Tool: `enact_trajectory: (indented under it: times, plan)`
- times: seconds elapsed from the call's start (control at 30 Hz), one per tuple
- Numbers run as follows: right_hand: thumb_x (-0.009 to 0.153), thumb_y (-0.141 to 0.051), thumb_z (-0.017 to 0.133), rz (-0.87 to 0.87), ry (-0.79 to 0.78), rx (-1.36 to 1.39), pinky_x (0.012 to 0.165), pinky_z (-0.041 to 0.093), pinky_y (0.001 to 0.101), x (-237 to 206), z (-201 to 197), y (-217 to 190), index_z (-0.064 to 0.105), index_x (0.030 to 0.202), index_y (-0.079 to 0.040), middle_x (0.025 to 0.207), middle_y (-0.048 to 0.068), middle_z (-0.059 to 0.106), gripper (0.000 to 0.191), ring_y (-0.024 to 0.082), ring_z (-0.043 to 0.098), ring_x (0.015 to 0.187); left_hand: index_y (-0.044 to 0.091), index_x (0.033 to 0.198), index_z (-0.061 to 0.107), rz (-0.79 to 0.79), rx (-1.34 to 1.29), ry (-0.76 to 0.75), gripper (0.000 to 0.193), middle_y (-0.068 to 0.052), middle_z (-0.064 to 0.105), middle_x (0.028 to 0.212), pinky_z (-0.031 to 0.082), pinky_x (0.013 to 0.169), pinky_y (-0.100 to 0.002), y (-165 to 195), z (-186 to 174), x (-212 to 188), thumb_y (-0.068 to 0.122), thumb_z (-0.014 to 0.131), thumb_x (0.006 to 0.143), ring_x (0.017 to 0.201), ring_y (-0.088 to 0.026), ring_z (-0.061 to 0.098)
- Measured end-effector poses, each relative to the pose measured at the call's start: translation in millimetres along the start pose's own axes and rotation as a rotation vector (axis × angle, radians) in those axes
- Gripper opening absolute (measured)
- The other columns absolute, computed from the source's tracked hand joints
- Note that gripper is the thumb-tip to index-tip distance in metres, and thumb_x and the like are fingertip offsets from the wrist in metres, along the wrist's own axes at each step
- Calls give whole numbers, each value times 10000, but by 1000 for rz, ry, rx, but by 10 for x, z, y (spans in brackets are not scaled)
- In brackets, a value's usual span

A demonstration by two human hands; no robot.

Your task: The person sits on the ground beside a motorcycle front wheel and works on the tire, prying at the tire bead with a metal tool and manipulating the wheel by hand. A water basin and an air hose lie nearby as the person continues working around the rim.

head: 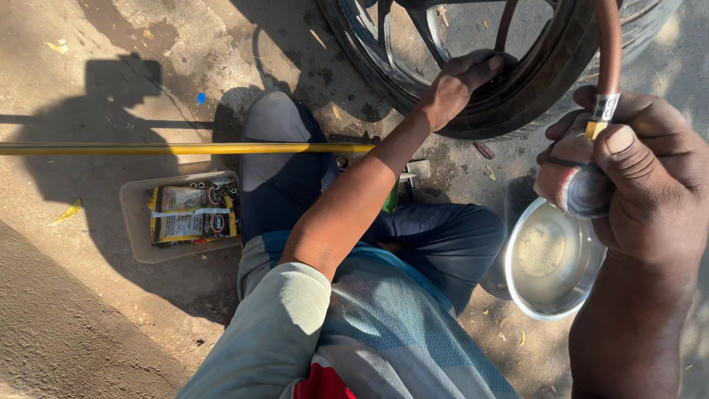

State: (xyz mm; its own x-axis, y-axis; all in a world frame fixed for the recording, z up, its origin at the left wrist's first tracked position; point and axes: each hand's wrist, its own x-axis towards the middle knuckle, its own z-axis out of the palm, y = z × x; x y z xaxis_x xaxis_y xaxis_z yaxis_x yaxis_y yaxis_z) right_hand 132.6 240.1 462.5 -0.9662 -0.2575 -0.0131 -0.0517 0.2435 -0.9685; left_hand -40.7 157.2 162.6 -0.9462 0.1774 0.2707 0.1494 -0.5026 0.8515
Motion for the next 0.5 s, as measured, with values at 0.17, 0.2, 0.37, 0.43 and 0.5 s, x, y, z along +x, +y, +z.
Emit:
enact_trajectory:
  times: [0.17,0.2,0.37,0.43,0.5]
  plan:
    - [1130,-283,652,29,-51,-12,855,617,351,132,-75,4,561,1310,100,1073,224,691,432,269,728,918,46,1208,745,13,-164,-69,443,-54,777,1066,556,979,-328,-208,-134,91,423,580,1046,1034,-155,699]
    - [1128,-285,649,26,-48,-28,855,619,355,144,-95,35,561,1309,102,1071,221,687,436,271,727,923,45,1219,744,34,-116,-95,425,-59,781,1076,557,993,-336,-245,-153,116,401,573,1062,1048,-160,703]
    - [1163,-197,635,-48,48,-32,896,608,353,99,-37,240,554,1309,113,1081,232,687,352,269,718,952,0,1295,635,-112,-427,-212,349,-111,723,1154,527,1052,-366,-226,-128,216,268,541,1092,1132,-196,682]
    - [1168,-170,655,-127,130,-9,886,617,357,37,128,383,570,1323,110,1037,220,693,331,265,728,919,14,1334,572,-187,295,-226,364,-134,708,1176,528,1027,-380,-94,-96,172,234,538,1046,1133,-214,678]
    - [1148,-137,675,-179,189,76,880,618,359,-69,361,552,586,1315,100,1035,213,698,303,254,728,911,28,1373,508,-188,416,-249,412,-158,693,1199,530,1003,-394,87,-74,127,199,534,999,1135,-232,674]
